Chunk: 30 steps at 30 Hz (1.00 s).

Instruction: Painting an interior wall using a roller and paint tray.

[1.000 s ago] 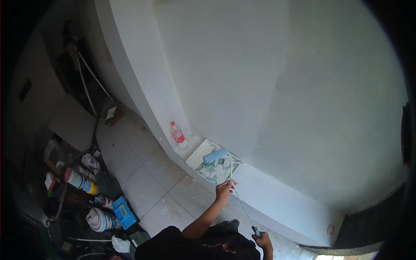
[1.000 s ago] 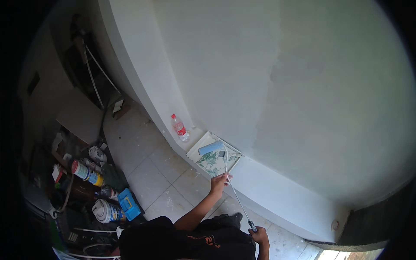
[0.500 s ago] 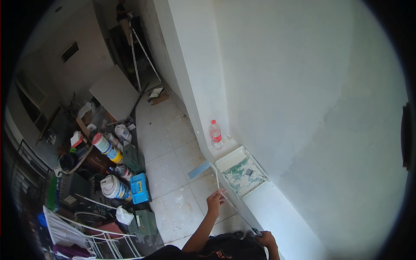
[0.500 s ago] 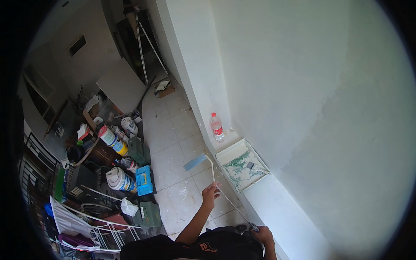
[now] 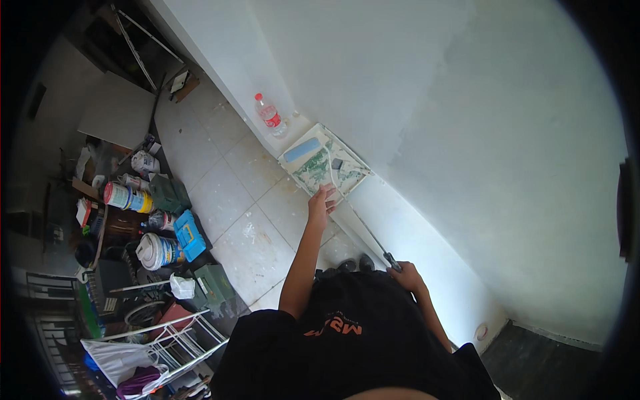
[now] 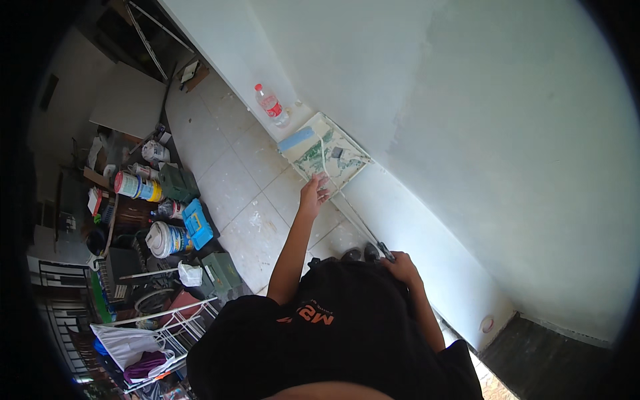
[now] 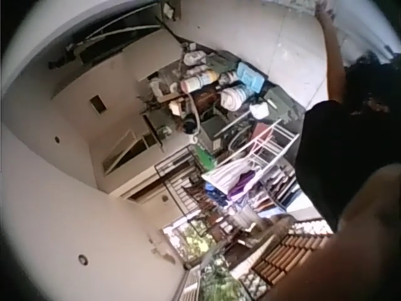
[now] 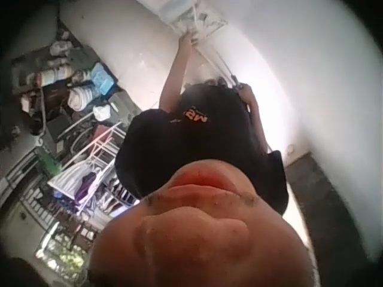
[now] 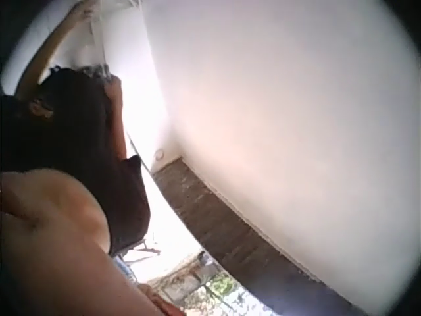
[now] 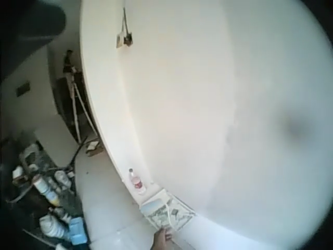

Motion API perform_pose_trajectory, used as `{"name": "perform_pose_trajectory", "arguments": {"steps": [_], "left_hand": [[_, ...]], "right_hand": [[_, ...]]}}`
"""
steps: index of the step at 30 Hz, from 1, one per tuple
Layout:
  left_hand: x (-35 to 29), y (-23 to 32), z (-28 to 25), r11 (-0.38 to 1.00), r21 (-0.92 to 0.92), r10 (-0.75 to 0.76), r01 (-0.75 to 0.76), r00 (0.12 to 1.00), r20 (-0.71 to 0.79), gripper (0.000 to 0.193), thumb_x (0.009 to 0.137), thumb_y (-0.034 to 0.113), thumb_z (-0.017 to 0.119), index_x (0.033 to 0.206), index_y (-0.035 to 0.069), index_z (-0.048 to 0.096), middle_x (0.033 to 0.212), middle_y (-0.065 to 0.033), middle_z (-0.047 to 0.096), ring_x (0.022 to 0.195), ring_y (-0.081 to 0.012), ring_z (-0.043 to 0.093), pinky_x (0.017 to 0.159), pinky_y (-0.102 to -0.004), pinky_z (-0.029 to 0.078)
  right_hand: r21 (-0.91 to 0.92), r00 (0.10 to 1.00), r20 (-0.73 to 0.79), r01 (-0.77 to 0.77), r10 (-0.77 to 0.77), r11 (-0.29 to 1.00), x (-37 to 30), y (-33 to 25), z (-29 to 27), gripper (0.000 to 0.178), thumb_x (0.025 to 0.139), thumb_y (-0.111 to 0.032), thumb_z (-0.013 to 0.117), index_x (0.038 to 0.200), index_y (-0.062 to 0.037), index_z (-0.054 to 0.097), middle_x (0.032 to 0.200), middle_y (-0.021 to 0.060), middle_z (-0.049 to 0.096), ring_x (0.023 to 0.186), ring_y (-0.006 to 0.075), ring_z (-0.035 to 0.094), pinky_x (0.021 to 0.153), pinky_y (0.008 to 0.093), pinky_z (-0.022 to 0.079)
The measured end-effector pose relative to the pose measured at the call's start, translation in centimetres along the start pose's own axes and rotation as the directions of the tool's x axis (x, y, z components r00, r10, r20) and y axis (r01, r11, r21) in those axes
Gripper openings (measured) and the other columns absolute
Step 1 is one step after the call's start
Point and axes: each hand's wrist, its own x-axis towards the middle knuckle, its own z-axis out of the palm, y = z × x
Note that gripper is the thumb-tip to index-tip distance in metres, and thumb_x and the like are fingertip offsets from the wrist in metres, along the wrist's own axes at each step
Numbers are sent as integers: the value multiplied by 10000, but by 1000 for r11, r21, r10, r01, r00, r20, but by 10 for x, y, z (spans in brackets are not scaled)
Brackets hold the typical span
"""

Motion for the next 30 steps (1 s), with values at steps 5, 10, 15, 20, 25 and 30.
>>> {"name": "perform_pose_trajectory", "arguments": {"steps": [5,10,15,20,25,30], "left_hand": [[-16,-47,-13,994,-45,-98,94,991,-95,382,861,446,523,1030,105,558,882,-28,593,667,-133,562,599,-290,455],[-63,-61,-48,993,-2,-115,118,961,-250,366,837,422,576,1019,105,548,938,-22,564,705,-143,541,619,-298,457],[-104,-41,-71,992,-126,-65,28,953,-297,497,840,423,571,1183,98,417,1109,-59,518,786,-170,520,692,-328,449],[-147,-58,-111,962,-261,-50,-78,891,-450,621,835,476,542,1270,74,357,1153,-73,498,841,-204,512,733,-360,434],[-197,-92,-141,949,-306,-107,-83,824,-557,638,850,507,492,1314,98,334,1192,-56,488,914,-229,483,816,-397,397],[-233,-118,-152,917,-379,-170,-122,740,-650,613,859,517,461,1306,111,351,1231,-73,468,950,-261,481,836,-417,394]], "right_hand": [[-111,979,-190,-92,70,990,1,8,-13,302,797,-275,602,785,27,599,592,155,566,513,247,522,540,370,417],[-139,976,-215,-45,14,989,33,6,-27,272,789,-290,606,884,-35,619,679,181,608,634,356,596,586,417,459],[-228,993,-116,-22,-5,973,83,-7,-20,261,803,-317,593,926,-89,630,686,157,611,657,325,605,602,409,461],[-250,999,-19,31,-37,968,129,-33,-2,266,812,-328,570,906,-85,621,742,167,623,744,360,604,653,438,467],[-270,997,-27,64,-74,961,157,-39,20,290,823,-350,557,888,-74,618,748,168,623,755,358,605,664,435,466],[-311,995,-53,62,-82,948,153,-24,31,306,828,-361,549,900,-72,619,738,170,619,745,358,603,657,441,456]]}}
